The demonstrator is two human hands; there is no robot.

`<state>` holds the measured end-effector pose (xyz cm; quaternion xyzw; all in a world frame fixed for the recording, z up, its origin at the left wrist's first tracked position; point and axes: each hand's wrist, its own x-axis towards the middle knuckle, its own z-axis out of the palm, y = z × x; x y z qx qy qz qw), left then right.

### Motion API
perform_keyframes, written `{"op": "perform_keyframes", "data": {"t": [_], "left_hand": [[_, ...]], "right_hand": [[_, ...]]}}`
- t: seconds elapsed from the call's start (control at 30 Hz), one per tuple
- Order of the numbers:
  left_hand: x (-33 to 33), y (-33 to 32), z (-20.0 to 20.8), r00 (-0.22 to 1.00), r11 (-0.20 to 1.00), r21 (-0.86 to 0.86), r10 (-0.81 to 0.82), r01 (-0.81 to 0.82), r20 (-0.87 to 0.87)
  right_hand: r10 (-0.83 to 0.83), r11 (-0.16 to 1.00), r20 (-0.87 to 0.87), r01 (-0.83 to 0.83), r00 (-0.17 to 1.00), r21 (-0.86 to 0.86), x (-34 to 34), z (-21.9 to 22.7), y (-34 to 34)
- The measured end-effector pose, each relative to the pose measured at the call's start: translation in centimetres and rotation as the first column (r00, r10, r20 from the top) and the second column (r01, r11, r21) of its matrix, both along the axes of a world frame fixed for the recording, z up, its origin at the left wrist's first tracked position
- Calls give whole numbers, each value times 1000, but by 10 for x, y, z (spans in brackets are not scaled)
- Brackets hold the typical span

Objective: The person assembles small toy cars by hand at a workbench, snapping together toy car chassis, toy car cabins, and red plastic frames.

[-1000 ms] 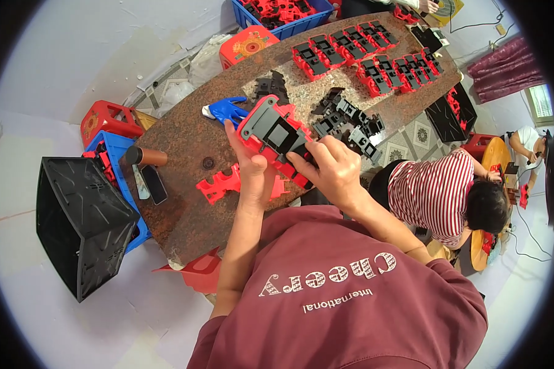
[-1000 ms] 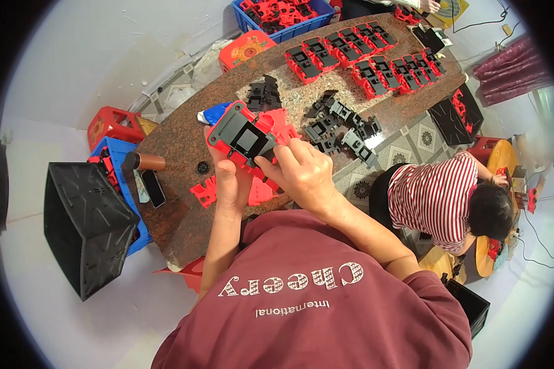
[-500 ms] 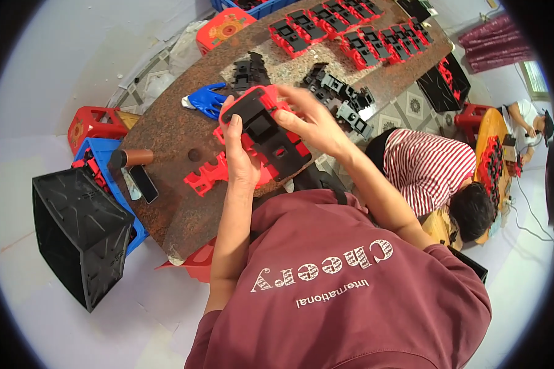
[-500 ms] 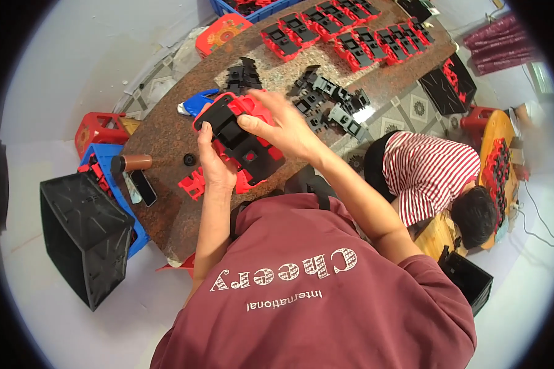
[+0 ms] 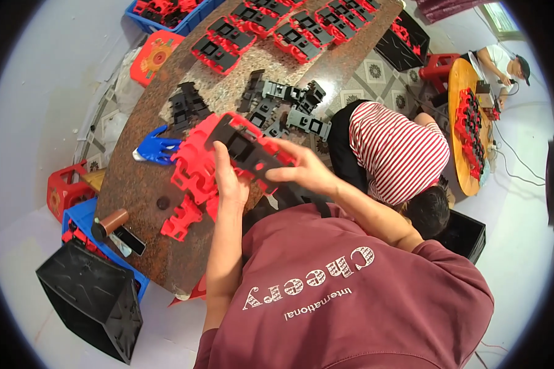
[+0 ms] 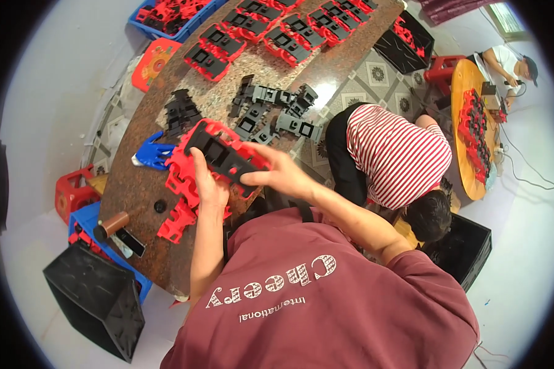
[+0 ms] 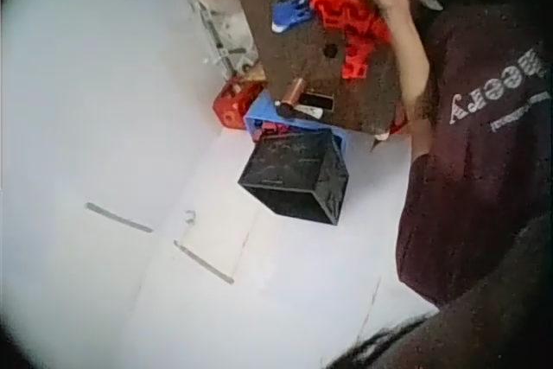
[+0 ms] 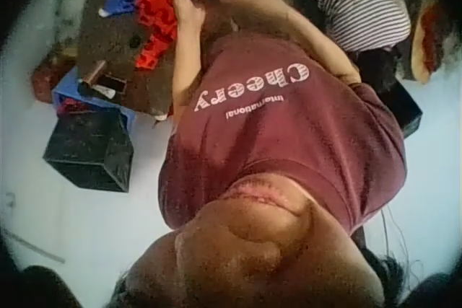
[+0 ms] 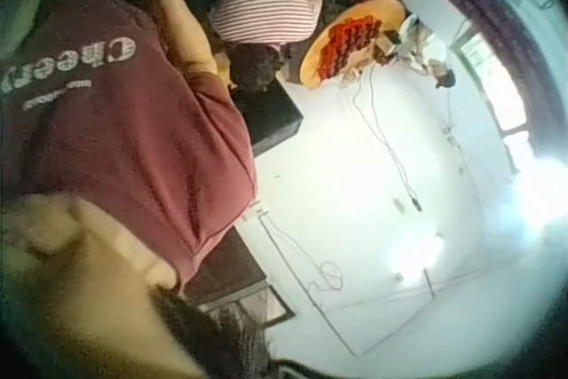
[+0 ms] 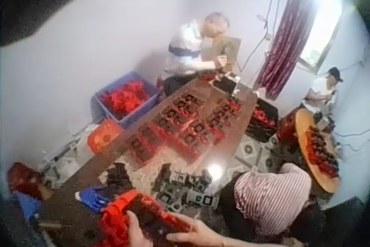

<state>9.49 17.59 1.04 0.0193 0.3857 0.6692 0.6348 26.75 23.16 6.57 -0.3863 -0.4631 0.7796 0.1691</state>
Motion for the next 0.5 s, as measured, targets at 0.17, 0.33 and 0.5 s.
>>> {"op": "perform_keyframes", "data": {"t": [0.17, 0.33, 0.5], "left_hand": [[41, 107, -115, 113, 909, -150, -209, 389, -971], [128, 183, -112, -733, 640, -559, 10, 528, -680], [107, 207, -132, -800, 487, -786, -253, 381, -545]], "right_hand": [[-571, 820, 43, 572, 820, -35, 103, -33, 54], [-724, 690, 34, 723, 689, 33, 186, -43, 85], [-659, 743, 65, 662, 749, -102, 192, -79, 103]]}}
